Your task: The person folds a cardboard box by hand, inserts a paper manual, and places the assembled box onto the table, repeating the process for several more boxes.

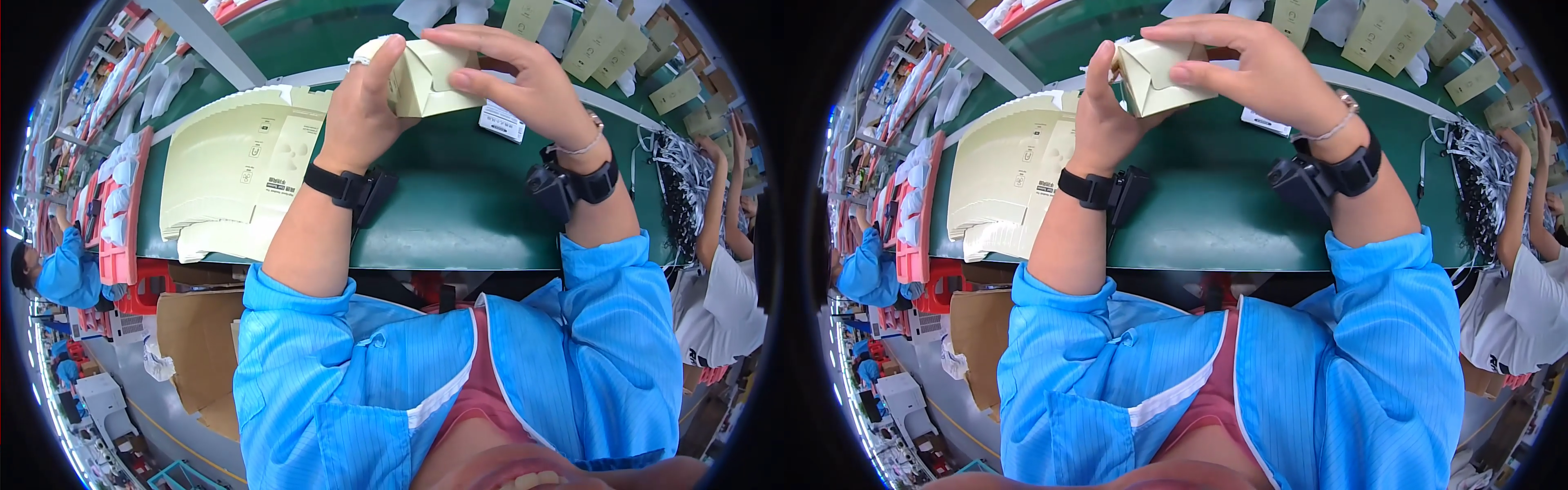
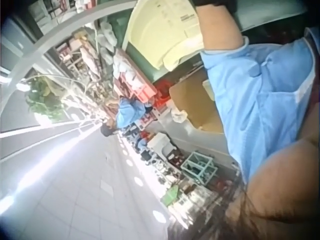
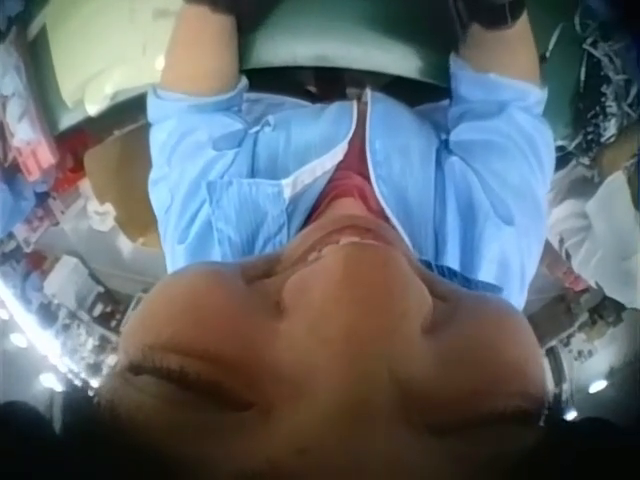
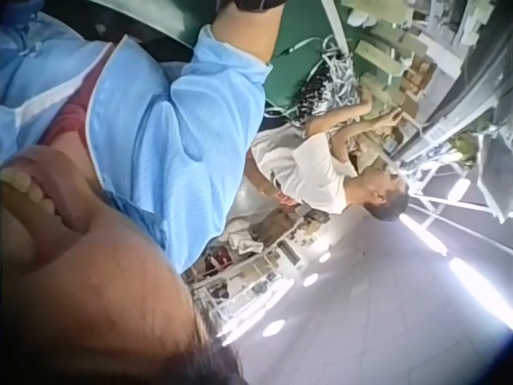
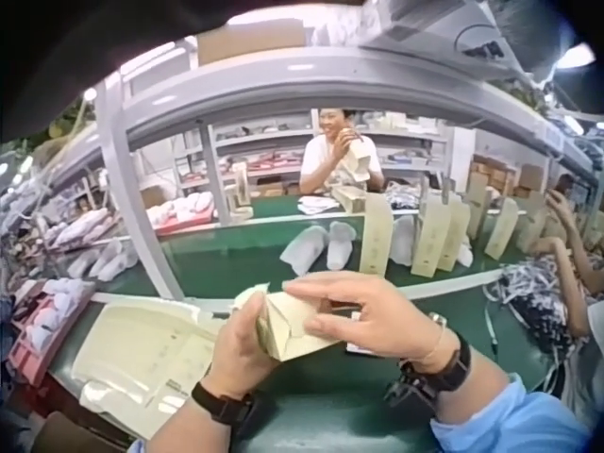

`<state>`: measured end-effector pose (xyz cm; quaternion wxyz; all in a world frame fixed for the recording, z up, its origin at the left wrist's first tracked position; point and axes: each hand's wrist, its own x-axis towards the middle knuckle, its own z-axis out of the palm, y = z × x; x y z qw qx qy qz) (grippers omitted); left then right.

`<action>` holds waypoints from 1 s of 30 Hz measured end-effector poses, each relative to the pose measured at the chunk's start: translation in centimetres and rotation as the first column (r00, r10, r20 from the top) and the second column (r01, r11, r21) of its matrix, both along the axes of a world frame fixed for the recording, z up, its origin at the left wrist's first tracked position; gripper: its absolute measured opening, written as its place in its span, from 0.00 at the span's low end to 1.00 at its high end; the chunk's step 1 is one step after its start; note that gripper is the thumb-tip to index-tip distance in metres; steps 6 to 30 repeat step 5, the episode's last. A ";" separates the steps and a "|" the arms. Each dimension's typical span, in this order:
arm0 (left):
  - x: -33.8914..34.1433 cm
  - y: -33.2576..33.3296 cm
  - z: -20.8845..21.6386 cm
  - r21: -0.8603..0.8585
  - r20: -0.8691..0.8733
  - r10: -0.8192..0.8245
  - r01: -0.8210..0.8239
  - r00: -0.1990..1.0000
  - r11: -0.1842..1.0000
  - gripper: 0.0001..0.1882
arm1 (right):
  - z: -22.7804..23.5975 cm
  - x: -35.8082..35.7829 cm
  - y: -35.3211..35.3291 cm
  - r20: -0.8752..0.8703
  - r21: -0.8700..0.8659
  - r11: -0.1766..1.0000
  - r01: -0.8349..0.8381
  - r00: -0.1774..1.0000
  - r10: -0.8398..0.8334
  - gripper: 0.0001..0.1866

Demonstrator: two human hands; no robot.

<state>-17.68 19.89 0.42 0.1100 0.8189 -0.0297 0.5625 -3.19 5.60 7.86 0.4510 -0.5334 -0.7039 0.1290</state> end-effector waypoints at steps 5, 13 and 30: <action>-0.4 0.0 -0.5 0.017 -0.075 0.056 -0.055 0.996 0.998 0.56 | -1.4 -0.4 0.6 0.011 0.082 0.988 0.135 0.991 -0.136 0.17; -0.4 0.0 -0.5 0.017 -0.075 0.056 -0.055 0.996 0.998 0.56 | -1.4 -0.4 0.6 0.011 0.082 0.988 0.135 0.991 -0.136 0.17; -0.4 0.0 -0.5 0.017 -0.075 0.056 -0.055 0.996 0.998 0.56 | -1.4 -0.4 0.6 0.011 0.082 0.988 0.135 0.991 -0.136 0.17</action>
